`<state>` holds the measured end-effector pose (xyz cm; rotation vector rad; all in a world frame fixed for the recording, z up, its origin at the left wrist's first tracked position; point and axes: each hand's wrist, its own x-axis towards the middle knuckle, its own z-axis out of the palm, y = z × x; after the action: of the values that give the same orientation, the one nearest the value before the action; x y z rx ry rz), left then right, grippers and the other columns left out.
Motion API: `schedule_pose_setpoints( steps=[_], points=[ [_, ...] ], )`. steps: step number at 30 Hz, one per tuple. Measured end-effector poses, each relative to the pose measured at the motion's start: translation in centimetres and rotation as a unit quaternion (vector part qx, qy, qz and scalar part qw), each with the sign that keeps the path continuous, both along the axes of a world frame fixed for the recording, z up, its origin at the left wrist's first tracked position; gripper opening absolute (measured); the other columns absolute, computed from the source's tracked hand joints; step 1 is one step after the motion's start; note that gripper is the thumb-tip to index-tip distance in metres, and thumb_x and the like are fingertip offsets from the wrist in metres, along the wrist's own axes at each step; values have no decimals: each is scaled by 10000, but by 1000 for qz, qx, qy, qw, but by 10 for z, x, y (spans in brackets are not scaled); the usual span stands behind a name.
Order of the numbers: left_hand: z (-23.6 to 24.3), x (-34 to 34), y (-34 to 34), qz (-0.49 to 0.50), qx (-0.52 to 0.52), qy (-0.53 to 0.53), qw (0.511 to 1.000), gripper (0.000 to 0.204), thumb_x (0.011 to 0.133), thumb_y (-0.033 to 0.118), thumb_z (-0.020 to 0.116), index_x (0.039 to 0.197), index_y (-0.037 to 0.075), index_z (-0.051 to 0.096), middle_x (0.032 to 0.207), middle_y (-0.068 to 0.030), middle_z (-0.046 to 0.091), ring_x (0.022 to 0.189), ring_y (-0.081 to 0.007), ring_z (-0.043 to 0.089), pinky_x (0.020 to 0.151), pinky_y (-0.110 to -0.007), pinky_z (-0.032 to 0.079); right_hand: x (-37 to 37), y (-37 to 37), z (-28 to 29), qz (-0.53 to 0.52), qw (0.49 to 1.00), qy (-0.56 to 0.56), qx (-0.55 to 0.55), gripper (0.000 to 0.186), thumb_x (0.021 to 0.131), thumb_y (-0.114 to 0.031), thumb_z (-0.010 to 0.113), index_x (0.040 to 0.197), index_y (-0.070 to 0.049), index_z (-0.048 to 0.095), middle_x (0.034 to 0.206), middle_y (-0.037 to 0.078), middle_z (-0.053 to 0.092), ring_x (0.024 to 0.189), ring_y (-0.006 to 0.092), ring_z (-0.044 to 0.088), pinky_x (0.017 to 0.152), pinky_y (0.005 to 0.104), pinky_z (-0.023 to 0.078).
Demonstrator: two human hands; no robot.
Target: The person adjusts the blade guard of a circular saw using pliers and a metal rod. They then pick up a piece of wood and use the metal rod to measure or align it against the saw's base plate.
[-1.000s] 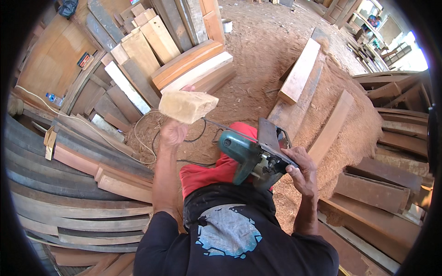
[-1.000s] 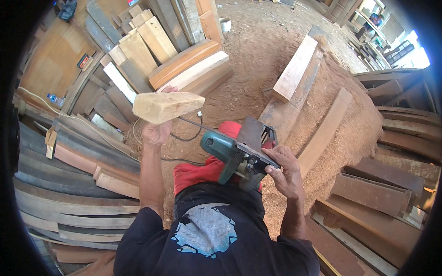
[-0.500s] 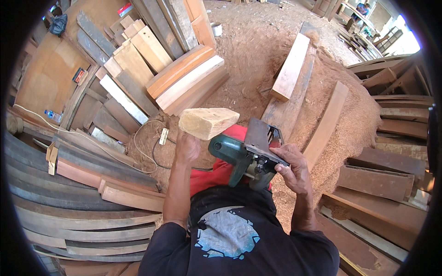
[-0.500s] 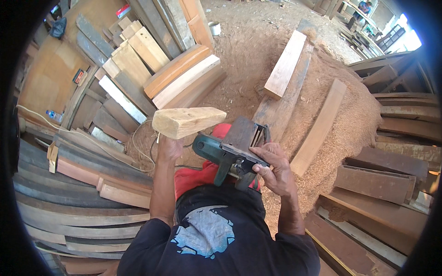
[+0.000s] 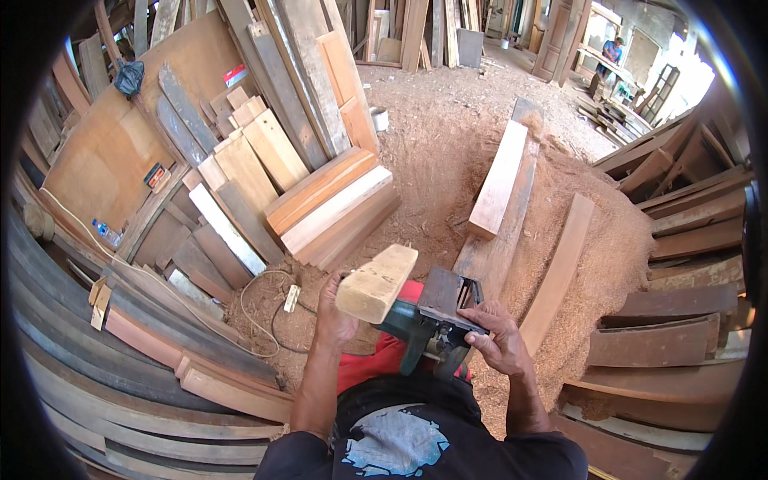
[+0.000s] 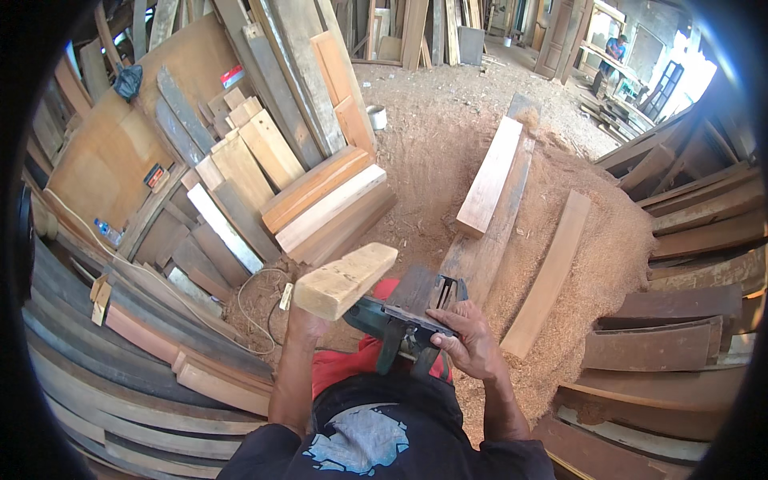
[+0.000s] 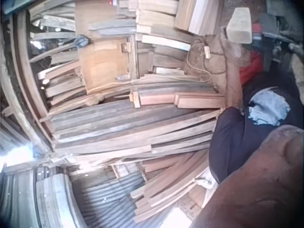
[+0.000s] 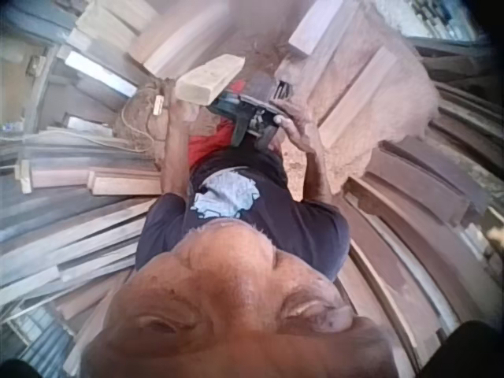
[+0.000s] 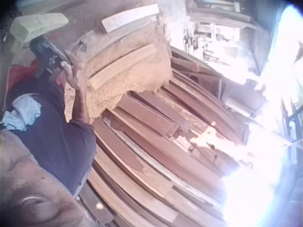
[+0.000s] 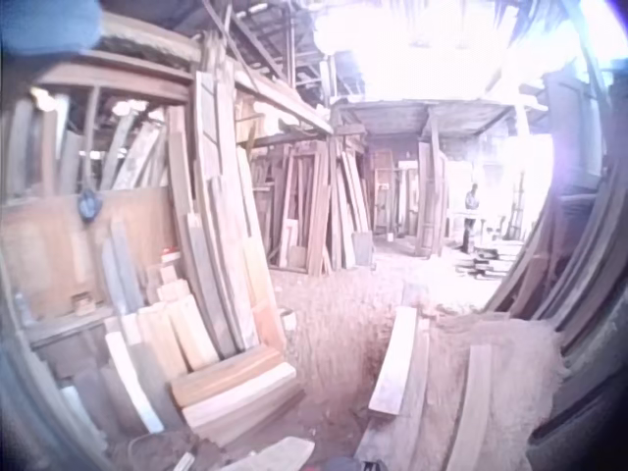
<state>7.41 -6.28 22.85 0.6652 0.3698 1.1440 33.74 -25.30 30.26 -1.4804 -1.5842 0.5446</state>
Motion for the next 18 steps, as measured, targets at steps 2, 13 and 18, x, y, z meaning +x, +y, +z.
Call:
schedule_pose_setpoints(
  steps=[2,13,18],
  points=[
    [6,6,-4,12,5,30,999,216,963,-10,596,1173,40,588,1136,-111,702,1046,-223,707,904,-372,601,-1,1,-2,4,1000,-3,4,430,882,-259,748,1205,23,708,864,121,567,878,286,525,830,399,436],
    [9,3,-17,14,67,-32,997,319,950,74,670,1247,5,576,1196,-144,678,1097,-242,693,965,-410,587,1,9,0,41,998,-46,26,435,909,-298,716,1194,31,708,890,132,640,894,301,598,839,417,457],
    [1,6,-9,13,78,41,996,484,968,210,688,1359,1,494,1330,-162,613,1221,-285,635,1035,-440,546,-2,9,4,33,999,-20,32,449,908,-289,735,1216,36,704,899,137,631,903,294,588,845,407,455]
  ],
)
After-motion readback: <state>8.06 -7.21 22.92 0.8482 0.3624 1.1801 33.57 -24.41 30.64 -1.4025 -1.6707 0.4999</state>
